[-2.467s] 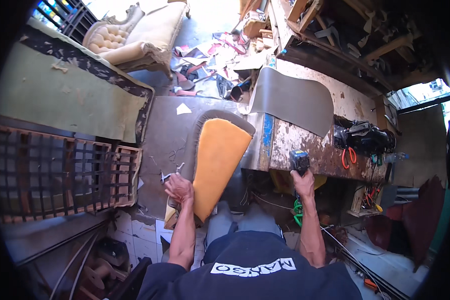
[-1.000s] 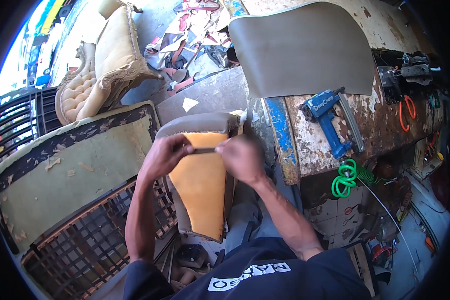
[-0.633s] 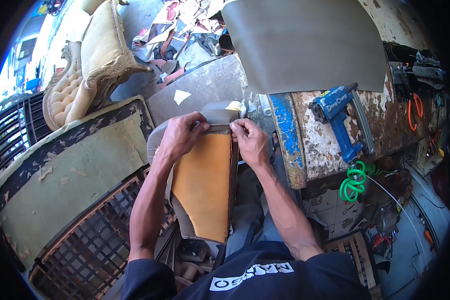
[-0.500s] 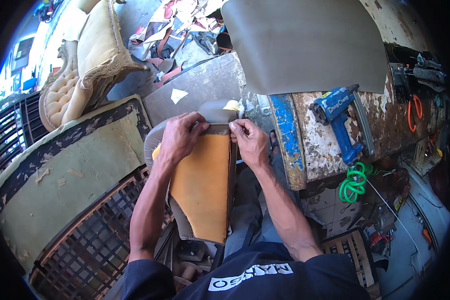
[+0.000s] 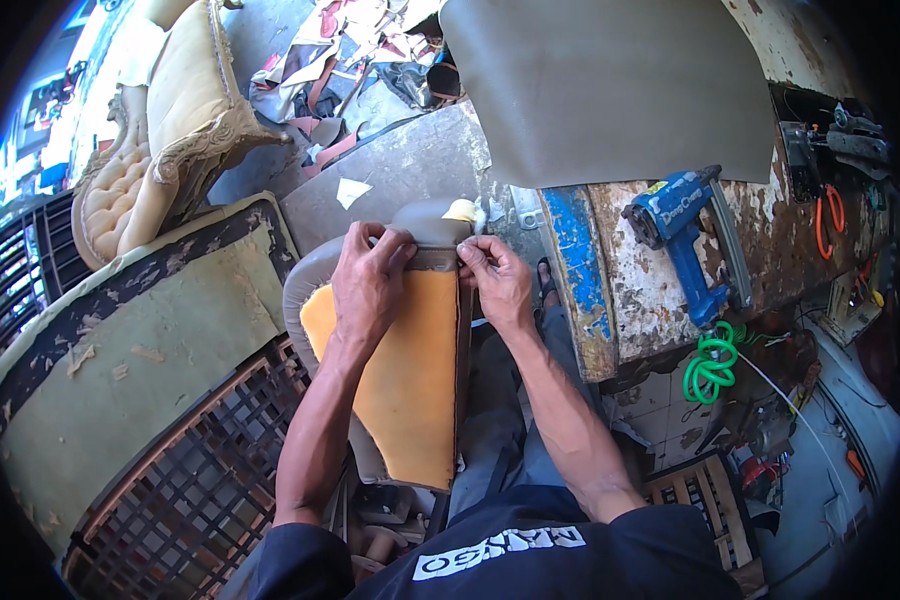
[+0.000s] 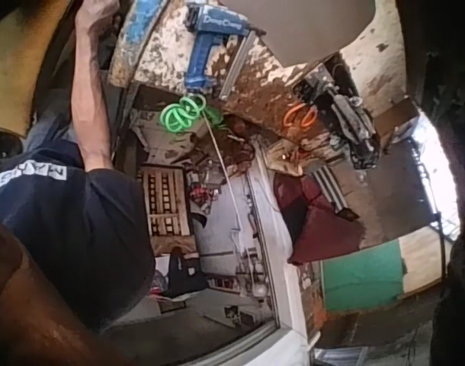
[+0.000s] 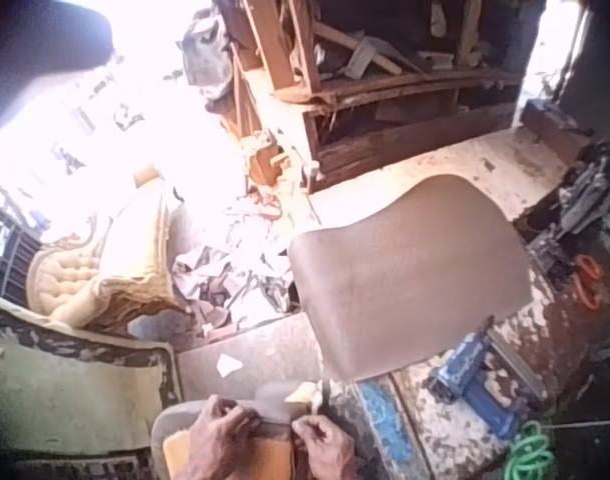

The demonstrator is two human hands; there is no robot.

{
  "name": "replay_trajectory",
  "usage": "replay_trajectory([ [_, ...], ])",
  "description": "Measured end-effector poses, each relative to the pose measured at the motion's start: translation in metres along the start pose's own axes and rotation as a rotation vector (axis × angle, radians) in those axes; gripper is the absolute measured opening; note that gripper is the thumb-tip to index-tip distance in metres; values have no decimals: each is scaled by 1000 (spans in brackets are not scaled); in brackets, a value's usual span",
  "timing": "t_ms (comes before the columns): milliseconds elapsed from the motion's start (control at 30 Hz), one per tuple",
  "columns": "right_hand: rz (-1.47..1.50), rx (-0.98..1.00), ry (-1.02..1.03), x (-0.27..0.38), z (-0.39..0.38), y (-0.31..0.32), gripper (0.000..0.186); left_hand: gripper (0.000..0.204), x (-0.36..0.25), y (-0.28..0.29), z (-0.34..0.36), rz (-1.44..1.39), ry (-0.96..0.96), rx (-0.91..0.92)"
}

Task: The person trims a strip of gray fabric using shears, positions it along the edge of a seat cushion, and secures it using a pneumatic staple gun.

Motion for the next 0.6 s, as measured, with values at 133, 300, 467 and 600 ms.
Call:
replay_trajectory([
  [133,45,-33,5,-1,0,1,21,20,-2,-5,-4,152,-98,-3],
  [300,40,-13,-20,-9,4,3,20,35,-17,-14,-19,467,-190,-148],
  [467,212,25,-100,-20,8,3,19,36,-19,-38,-21,345,-114,-169],
  [600,255,38,-73,-23,8,4,18,33,-20,-47,-16,187,-89,-223],
])
Point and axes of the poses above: each hand's wrist, its own z-axis towards the middle knuckle, its own y-axis out of the back of the hand, x = y × z, the point moved 2 cm from there along z, towards the middle knuckle, and after that the axes turned 12 degrees about x, right-handed, at the moved point
